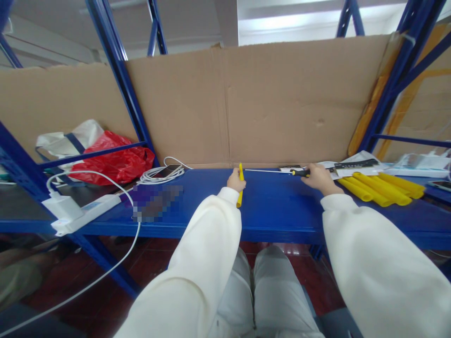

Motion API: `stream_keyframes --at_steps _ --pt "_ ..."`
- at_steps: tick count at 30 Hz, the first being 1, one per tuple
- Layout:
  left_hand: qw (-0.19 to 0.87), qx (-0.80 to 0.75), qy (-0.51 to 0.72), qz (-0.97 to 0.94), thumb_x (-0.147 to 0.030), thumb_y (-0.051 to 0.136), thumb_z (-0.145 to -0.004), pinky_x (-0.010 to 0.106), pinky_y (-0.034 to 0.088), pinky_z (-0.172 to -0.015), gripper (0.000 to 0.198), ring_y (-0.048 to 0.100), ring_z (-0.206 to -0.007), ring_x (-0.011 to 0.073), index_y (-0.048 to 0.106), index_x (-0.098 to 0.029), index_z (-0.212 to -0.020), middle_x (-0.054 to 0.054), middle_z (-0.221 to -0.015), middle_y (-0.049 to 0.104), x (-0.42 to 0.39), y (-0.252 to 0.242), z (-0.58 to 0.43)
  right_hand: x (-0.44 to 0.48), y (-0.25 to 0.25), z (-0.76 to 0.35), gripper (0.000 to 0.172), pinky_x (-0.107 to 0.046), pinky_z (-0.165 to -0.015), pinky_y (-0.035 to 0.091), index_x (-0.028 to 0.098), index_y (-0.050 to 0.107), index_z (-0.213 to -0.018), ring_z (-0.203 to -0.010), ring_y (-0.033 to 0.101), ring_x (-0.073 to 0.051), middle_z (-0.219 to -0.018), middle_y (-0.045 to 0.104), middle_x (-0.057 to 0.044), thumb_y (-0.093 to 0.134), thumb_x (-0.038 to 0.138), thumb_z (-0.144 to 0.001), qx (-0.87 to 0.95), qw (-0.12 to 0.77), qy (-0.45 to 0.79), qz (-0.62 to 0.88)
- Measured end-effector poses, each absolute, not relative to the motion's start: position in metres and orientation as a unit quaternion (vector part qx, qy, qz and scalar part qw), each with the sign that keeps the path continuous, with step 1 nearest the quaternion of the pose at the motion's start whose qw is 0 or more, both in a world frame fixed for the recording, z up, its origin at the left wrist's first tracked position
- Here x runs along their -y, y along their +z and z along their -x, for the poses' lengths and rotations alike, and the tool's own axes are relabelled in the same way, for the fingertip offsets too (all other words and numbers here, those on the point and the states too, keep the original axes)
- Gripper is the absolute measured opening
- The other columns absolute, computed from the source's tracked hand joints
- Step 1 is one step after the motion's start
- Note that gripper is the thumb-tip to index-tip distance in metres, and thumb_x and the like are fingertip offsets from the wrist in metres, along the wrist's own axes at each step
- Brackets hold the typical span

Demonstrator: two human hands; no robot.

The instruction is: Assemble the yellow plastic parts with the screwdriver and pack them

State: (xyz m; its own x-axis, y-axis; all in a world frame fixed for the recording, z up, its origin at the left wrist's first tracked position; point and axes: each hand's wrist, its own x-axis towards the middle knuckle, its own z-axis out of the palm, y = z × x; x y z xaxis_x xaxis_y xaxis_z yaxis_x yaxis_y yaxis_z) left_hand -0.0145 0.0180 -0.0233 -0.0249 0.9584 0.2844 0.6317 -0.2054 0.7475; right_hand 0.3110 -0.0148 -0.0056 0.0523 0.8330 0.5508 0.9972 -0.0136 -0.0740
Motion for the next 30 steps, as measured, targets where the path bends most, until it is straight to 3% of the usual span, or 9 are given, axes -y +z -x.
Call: stream_keyframes --at_steps 6,15,23,30 --pt "0.203 -0.6 0.395 -0.665 -0.012 0.081 -0.079 0.036 0.064 -0.088 0.065 0.081 -0.101 0.024 0.055 -0.027 -0.136 0.008 -0.123 0.077 -0.015 -0.021 0.014 0.021 -0.004 -0.308 0.032 -0.041 -0.079 0.054 0.02 0.065 -0.112 -0.094 0.072 -0.035 -0.1 0.076 -0.016 0.068 0.035 -0.084 0.645 0.226 -0.141 0.716" --pt "0.204 -0.608 0.39 -0.661 -0.008 0.08 -0.079 0.035 0.064 -0.088 0.063 0.081 -0.101 0.0235 0.055 -0.024 -0.135 0.009 -0.124 0.077 -0.013 -0.019 0.012 0.021 -0.001 -0.306 0.038 -0.05 -0.097 0.053 0.015 0.072 -0.118 -0.121 0.067 -0.041 -0.121 0.074 -0.022 0.061 0.028 -0.084 0.662 0.226 -0.169 0.694" --pt "0.207 -0.6 0.391 -0.666 -0.011 0.08 -0.08 0.035 0.064 -0.087 0.063 0.081 -0.1 0.0232 0.054 -0.026 -0.135 0.007 -0.12 0.078 -0.013 -0.019 0.014 0.019 -0.004 -0.311 0.033 -0.038 -0.078 0.053 0.022 0.067 -0.113 -0.092 0.073 -0.032 -0.096 0.077 -0.012 0.069 0.029 -0.081 0.669 0.196 -0.14 0.703" --pt "0.206 -0.607 0.389 -0.662 -0.014 0.083 -0.079 0.036 0.064 -0.087 0.065 0.081 -0.098 0.024 0.054 -0.026 -0.136 0.008 -0.121 0.078 -0.013 -0.019 0.013 0.011 -0.005 -0.311 0.03 -0.043 -0.095 0.054 0.018 0.072 -0.111 -0.11 0.072 -0.035 -0.11 0.078 -0.017 0.062 0.028 -0.084 0.68 0.186 -0.135 0.696"
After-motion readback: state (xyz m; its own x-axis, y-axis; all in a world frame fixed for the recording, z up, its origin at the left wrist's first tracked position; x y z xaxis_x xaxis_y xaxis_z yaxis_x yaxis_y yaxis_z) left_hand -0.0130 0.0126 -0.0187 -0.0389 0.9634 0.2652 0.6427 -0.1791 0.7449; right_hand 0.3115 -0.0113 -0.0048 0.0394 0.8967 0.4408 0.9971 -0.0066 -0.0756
